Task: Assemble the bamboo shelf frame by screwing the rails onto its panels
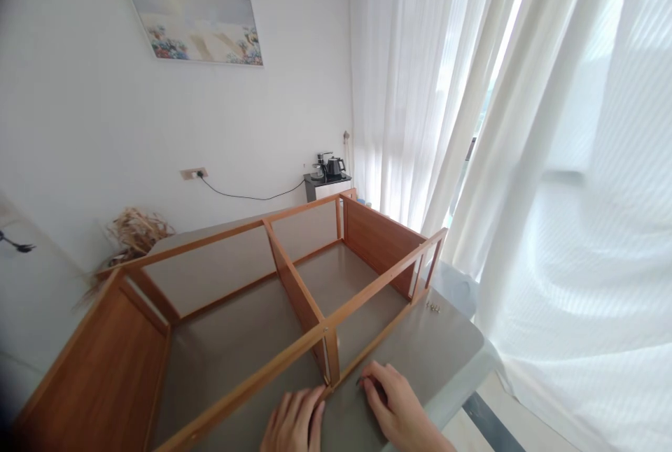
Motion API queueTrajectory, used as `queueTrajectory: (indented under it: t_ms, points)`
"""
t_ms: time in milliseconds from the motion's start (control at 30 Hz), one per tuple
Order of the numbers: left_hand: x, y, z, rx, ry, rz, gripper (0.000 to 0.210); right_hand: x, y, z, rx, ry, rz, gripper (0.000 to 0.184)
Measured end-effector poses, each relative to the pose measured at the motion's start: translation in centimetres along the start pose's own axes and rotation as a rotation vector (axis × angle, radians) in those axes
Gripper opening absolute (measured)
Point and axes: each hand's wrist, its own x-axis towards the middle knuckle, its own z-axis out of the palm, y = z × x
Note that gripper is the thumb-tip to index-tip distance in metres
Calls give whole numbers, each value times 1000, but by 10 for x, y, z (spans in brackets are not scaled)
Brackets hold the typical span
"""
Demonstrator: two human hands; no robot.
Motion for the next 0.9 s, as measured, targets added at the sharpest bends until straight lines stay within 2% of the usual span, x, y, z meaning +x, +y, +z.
queueTrajectory:
  t_ms: [233, 433, 767, 900]
  points:
    - [12, 7, -22, 50, -49, -29, 30, 3, 10, -3, 18, -55, -68, 32]
    - [21, 15, -41, 31, -146, -195, 27, 2, 24, 3, 39, -49, -101, 36]
    - [13, 22, -38, 52, -114, -254, 24, -3, 44, 16, 85, 35, -102, 25]
    - [13, 24, -40, 66, -89, -252, 23, -1, 42, 16, 149, 45, -76, 24]
